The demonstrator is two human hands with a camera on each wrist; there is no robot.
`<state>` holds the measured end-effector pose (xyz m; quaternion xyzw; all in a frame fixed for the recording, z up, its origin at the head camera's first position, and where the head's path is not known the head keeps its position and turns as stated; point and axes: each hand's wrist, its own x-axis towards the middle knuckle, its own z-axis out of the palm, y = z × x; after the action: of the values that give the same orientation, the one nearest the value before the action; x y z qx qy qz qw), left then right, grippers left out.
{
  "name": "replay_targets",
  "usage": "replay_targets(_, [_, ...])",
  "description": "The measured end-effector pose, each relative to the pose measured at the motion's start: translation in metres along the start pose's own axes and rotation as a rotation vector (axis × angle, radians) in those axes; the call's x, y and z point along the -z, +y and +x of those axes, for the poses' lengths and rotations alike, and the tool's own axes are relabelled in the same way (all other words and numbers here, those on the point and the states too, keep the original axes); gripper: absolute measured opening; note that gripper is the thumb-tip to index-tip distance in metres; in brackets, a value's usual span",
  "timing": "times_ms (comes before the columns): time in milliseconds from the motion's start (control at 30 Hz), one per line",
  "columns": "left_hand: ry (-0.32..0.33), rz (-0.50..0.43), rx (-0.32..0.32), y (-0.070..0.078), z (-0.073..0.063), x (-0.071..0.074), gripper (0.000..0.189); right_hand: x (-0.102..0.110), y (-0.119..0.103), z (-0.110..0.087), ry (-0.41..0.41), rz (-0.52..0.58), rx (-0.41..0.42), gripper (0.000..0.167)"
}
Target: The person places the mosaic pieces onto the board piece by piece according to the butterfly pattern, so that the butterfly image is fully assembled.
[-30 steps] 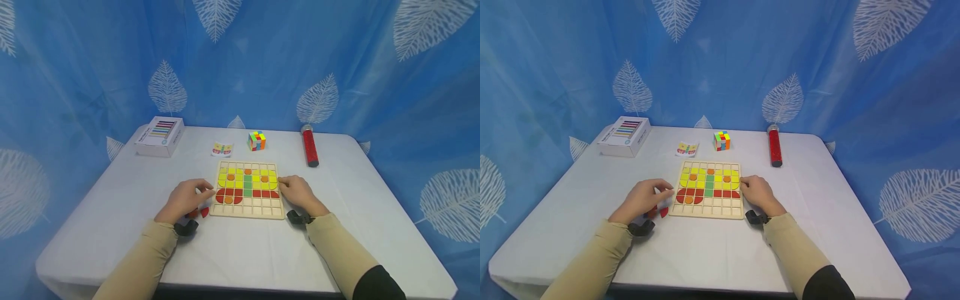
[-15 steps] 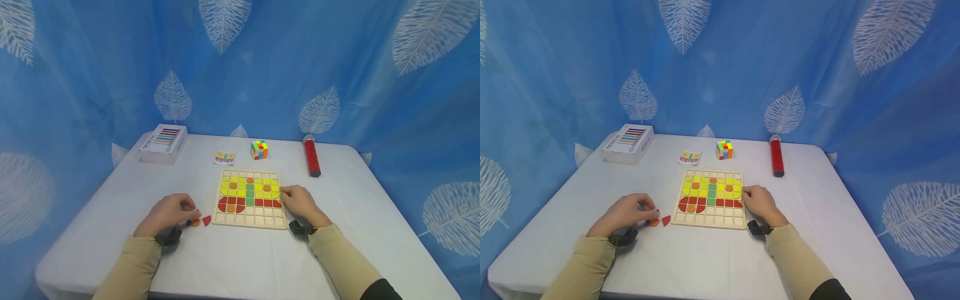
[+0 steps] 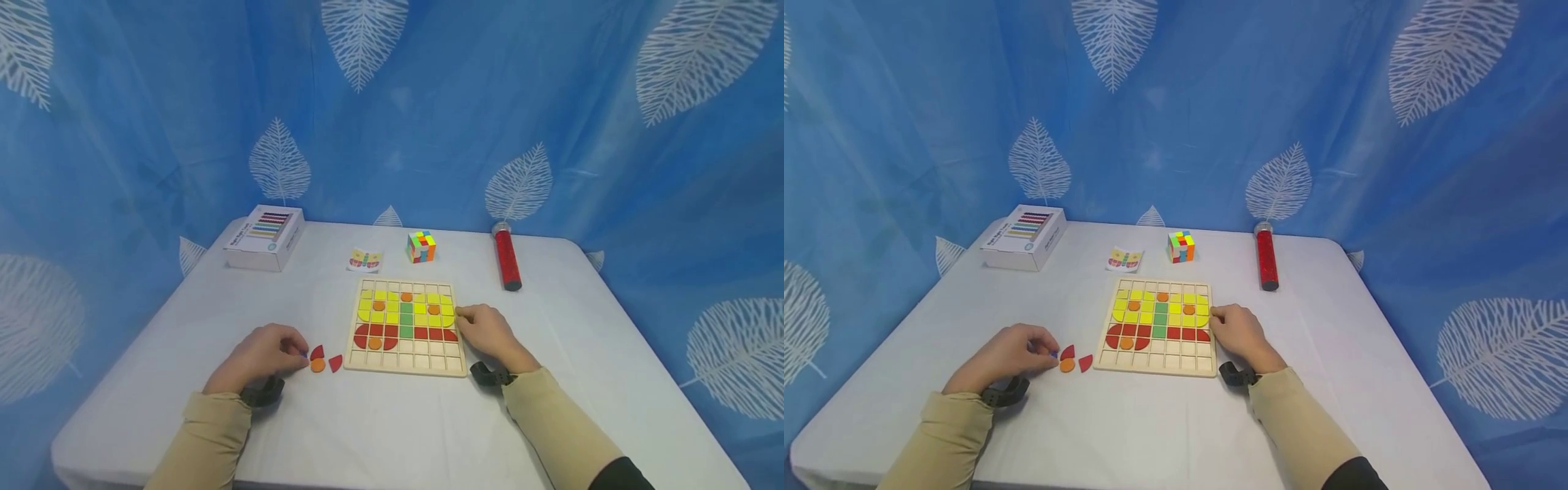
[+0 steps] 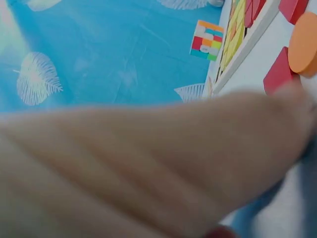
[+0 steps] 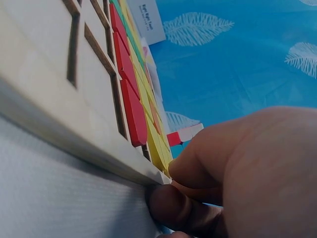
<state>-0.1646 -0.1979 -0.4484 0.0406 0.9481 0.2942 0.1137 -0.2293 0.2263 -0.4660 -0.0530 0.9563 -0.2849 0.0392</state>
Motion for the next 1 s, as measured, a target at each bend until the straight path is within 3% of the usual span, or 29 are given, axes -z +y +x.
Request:
replay_targets(167, [0.101,0.114,0.002,0.002,0.002,-0.001,0.021,-0.001,0.000,-0.001,-0.006,0.000,-0.008,0.044])
replay_targets(300, [0.190,0.205,-0.042,0.012,0.003,0.000,0.019,-0.001,-0.001,0.000,0.002,-0.001,-0.012,0.044])
replay_targets(400, [0.241,0.236,-0.086,0.028,0.004,-0.002,0.017,0.001,-0.002,-0.001,0.007,-0.001,-0.014,0.044])
replay_targets(500, [0.273,0.233,-0.146,0.053,0.004,-0.007,0.018,0.001,-0.001,-0.001,0.010,-0.003,-0.010,0.043])
replay_targets(667, [0.251,0.230,-0.318,0.097,0.000,-0.019,0.017,-0.001,-0.001,-0.001,0.008,-0.003,0.006,0.042])
replay_targets(767, [0.219,0.222,-0.429,0.114,0.008,-0.031,0.015,-0.001,-0.001,0.000,0.014,-0.009,0.003,0.042])
replay_targets(1000, [0.161,0.276,-0.520,0.133,0.035,-0.058,0.012,0.001,0.001,0.001,0.006,-0.004,-0.002,0.043])
